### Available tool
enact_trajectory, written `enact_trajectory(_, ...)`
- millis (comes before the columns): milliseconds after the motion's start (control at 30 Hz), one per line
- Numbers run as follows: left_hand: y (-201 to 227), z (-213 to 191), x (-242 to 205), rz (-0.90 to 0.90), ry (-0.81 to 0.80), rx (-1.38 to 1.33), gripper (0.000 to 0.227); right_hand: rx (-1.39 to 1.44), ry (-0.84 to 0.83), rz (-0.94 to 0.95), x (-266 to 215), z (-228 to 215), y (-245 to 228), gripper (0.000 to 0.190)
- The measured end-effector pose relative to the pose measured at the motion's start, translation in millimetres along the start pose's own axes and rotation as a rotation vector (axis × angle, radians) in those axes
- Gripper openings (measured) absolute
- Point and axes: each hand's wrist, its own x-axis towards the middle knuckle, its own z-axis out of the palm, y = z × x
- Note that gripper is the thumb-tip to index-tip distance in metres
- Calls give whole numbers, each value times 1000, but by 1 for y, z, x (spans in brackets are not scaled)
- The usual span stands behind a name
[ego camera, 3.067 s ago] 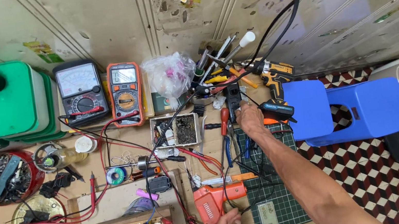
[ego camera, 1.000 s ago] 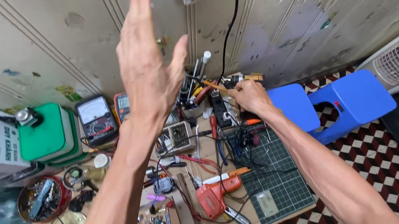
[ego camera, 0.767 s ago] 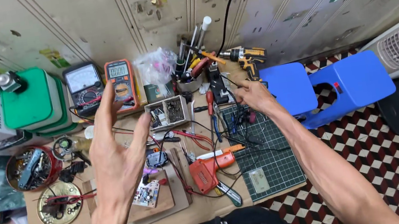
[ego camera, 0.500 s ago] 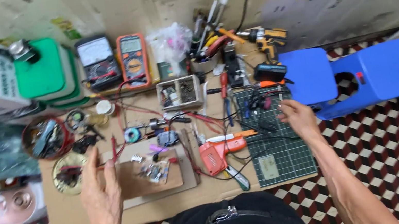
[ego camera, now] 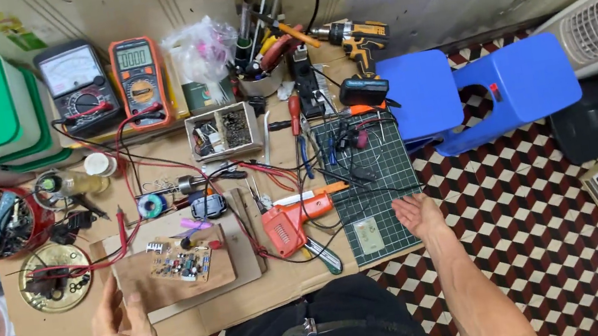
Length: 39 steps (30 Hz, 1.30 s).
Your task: Inspecting and working on an electronic circuit board using a magnifying glass at a workshop bench.
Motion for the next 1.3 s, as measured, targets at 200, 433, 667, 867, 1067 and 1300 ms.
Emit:
enact_trajectory(200, 2, 16, -12, 3, 79, 109, 49, -21, -145, 153, -7, 31, -4, 58)
enact_trajectory(433, -6, 27, -16, 151, 83, 162, 65, -839, -176, -724, -187, 140, 0, 40)
enact_trajectory(667, 7, 52, -13, 214, 21, 297, 120, -1347, -846, -652, -320, 276, 19, 36)
enact_trajectory(867, 5, 64, -13, 88, 48, 304, 120, -1367, -1049, -730, -302, 293, 45, 50)
enact_trajectory(1067, -13, 72, -11, 88, 59, 311, 111, -1262, -1070, -817, -319, 282, 58, 29)
enact_trajectory(1300, -4, 67, -8, 65, 60, 318, 115, -1163, -1056, -976, -317, 280, 59, 24)
